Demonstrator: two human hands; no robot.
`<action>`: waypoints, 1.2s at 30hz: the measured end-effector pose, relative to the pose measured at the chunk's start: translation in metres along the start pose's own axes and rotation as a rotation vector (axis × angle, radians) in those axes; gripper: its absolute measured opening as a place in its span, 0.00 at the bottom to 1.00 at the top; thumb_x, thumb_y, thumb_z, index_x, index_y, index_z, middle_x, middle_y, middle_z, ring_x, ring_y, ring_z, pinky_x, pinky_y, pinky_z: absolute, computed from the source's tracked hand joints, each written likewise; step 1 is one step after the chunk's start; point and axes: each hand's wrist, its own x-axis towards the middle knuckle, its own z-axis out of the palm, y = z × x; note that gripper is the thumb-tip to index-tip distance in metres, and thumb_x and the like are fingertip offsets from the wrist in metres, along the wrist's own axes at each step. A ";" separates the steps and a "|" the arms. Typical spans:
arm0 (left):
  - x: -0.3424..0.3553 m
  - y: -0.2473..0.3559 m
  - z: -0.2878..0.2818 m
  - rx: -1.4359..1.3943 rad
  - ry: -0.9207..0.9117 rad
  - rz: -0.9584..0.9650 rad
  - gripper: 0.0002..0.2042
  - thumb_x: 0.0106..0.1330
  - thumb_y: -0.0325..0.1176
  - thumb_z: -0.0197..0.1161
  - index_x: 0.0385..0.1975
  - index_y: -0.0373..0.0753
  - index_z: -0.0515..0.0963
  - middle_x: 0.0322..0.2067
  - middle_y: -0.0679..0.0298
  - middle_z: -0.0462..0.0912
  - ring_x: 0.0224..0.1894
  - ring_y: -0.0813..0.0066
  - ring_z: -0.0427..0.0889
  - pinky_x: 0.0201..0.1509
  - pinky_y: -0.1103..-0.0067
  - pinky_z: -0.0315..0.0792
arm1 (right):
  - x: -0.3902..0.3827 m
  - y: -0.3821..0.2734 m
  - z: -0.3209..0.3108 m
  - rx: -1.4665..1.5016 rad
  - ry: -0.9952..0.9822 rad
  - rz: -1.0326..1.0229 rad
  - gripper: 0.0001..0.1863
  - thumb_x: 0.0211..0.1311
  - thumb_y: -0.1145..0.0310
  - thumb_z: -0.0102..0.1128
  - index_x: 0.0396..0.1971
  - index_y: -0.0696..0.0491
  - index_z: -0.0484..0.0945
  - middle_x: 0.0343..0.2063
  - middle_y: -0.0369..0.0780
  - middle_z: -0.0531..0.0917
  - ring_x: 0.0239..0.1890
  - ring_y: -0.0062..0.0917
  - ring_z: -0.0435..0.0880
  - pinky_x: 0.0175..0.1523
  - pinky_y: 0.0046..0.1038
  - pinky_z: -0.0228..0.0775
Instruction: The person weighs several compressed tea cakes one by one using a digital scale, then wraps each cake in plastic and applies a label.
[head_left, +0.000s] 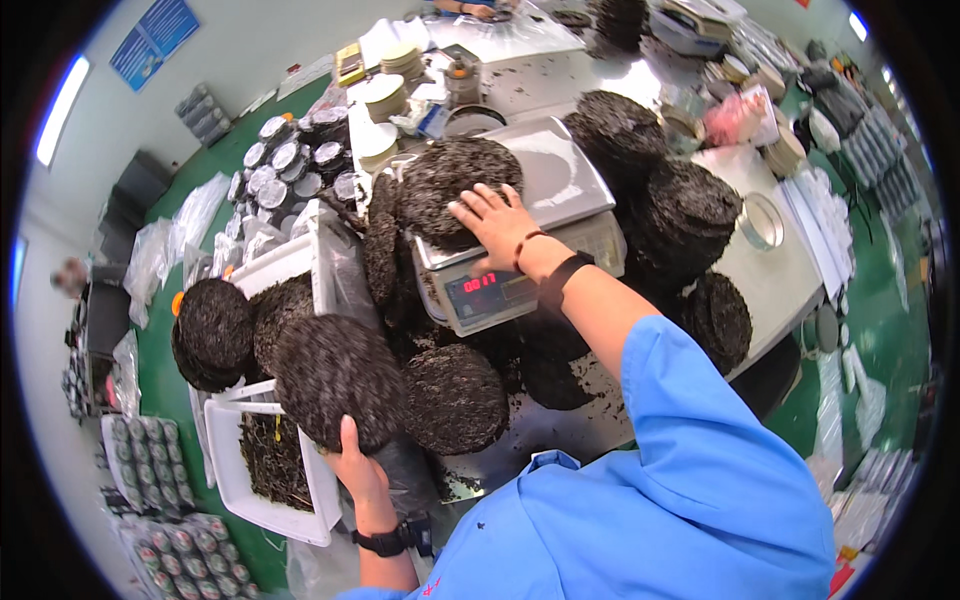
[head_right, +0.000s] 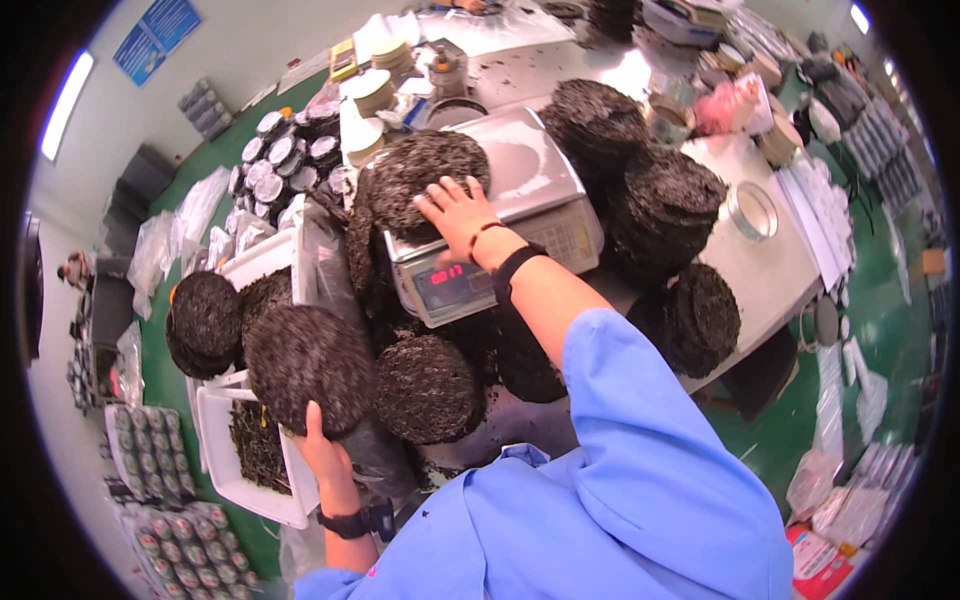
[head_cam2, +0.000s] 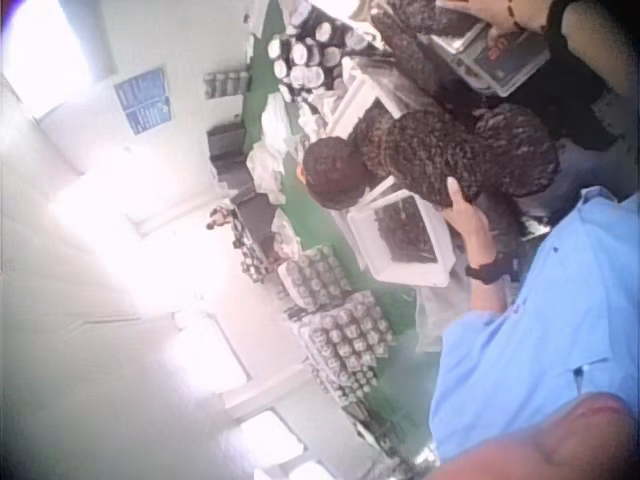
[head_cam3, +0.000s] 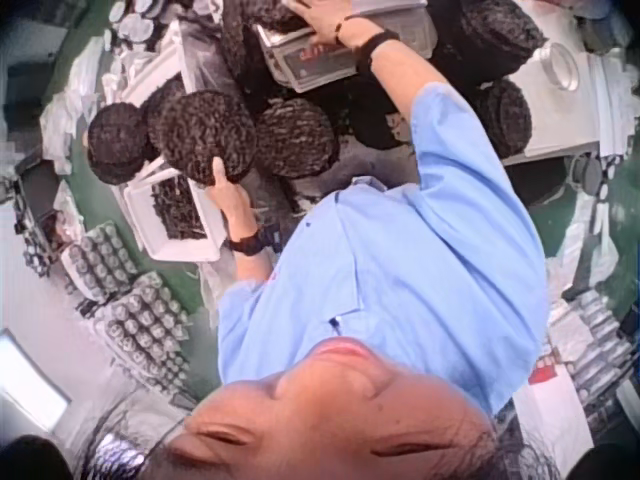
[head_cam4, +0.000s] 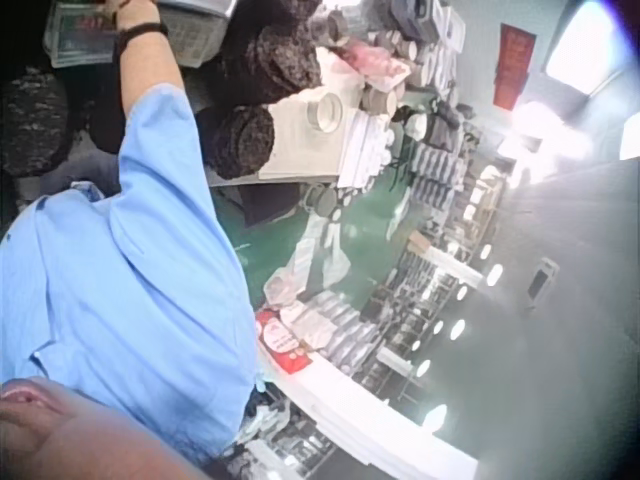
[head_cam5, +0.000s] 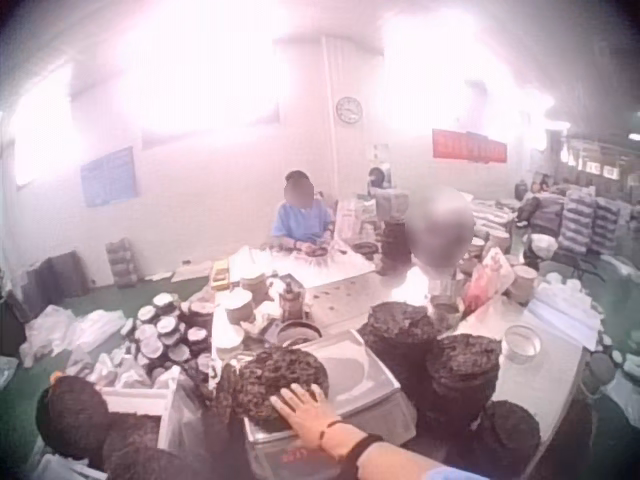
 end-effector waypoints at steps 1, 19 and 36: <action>0.006 0.002 0.022 0.103 -0.021 0.141 0.26 0.66 0.28 0.63 0.62 0.30 0.65 0.57 0.57 0.74 0.57 0.65 0.74 0.65 0.72 0.66 | -0.014 0.007 0.009 -0.074 0.094 -0.039 0.50 0.45 0.48 0.72 0.69 0.41 0.57 0.65 0.38 0.65 0.70 0.35 0.57 0.71 0.51 0.44; -0.083 -0.084 0.211 0.994 -1.177 0.630 0.35 0.53 0.22 0.66 0.65 0.36 0.63 0.62 0.52 0.67 0.67 0.51 0.62 0.71 0.63 0.54 | -0.429 0.119 0.066 -0.175 0.576 0.994 0.40 0.40 0.84 0.54 0.61 0.47 0.70 0.59 0.39 0.71 0.62 0.38 0.67 0.66 0.43 0.54; -0.126 -0.099 0.090 1.105 -1.068 0.066 0.25 0.59 0.25 0.63 0.59 0.37 0.69 0.56 0.51 0.72 0.62 0.51 0.68 0.67 0.66 0.62 | -0.243 0.035 0.228 0.197 -0.115 0.155 0.34 0.56 0.72 0.54 0.66 0.52 0.61 0.70 0.43 0.57 0.73 0.37 0.53 0.72 0.47 0.49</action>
